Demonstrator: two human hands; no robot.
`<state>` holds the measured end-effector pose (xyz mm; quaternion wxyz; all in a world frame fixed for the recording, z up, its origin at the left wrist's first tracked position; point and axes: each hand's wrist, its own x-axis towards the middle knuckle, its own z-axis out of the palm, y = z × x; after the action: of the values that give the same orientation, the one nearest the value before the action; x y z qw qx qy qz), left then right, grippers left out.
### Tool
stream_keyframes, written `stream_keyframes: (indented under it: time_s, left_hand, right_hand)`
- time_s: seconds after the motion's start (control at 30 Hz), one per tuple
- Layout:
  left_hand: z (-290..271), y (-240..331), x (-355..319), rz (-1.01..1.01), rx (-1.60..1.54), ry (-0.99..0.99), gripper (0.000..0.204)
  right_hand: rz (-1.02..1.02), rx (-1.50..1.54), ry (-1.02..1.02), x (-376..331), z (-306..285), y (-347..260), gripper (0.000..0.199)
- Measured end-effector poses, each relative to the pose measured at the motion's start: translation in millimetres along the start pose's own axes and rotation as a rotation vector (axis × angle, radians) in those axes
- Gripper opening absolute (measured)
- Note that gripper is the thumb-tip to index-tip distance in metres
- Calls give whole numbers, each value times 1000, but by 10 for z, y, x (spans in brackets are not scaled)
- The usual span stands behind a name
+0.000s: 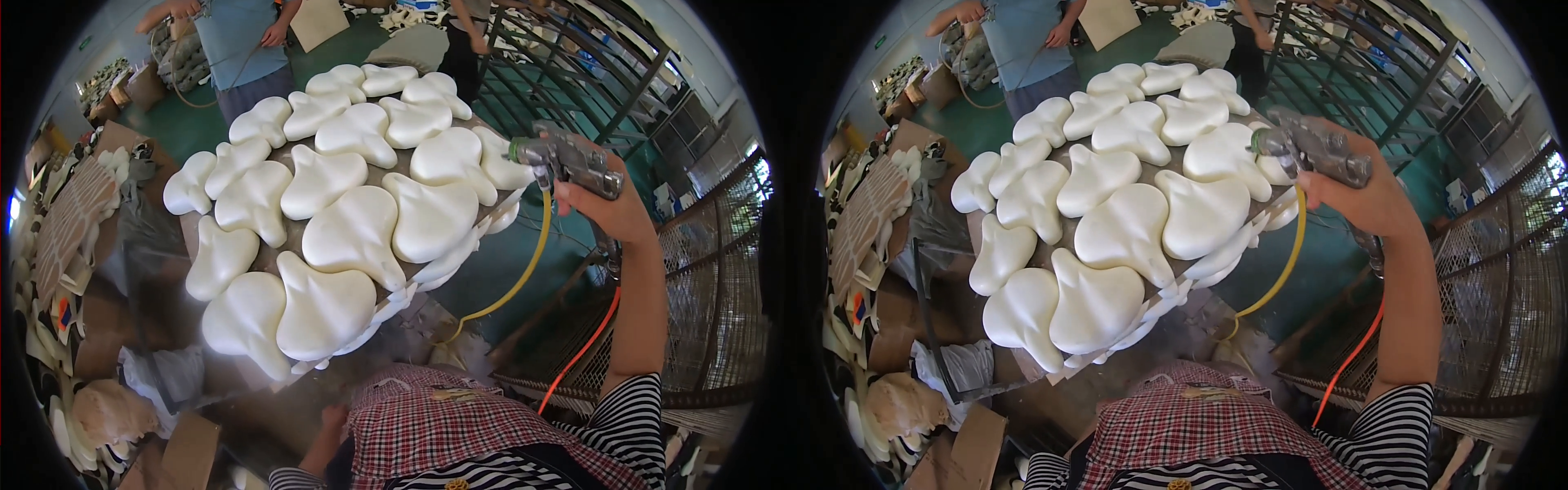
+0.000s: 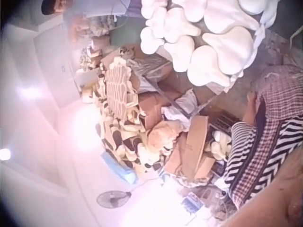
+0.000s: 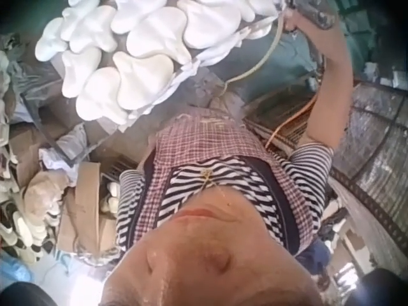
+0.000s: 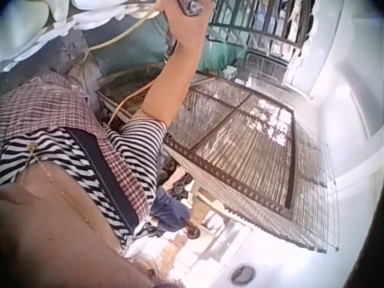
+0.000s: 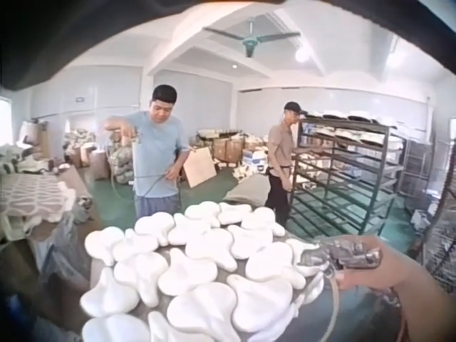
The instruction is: The recorder uses a spray gun to apply adhesive or a coating to white foam bicycle seat components arranged on a wooden board.
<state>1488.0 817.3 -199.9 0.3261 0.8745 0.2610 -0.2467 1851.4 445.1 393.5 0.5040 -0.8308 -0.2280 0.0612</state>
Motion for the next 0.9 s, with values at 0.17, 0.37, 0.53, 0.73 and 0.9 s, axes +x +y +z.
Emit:
stream_keyframes:
  time_s: [0.17, 0.37, 0.53, 0.73, 0.9]
  left_hand:
    - [-27, -306, 40, 210, 157, -159, 18]
    - [-116, 114, -168, -200, -219, -112, 26]
    - [12, -38, -225, 56, -147, -11, 28]
    - [-41, 265, -304, -11, -187, -87, 27]
    - [91, 520, -632, -94, -305, -62, 26]
  right_hand:
    - [78, 9, -9, -442, -132, -86, 55]
    - [249, -9, 50, -953, -238, -97, 58]
    - [176, -71, -95, -1250, -287, -48, 59]
    - [116, 63, 4, -1274, -147, -33, 53]
    - [150, 66, 27, -1625, -348, 80, 54]
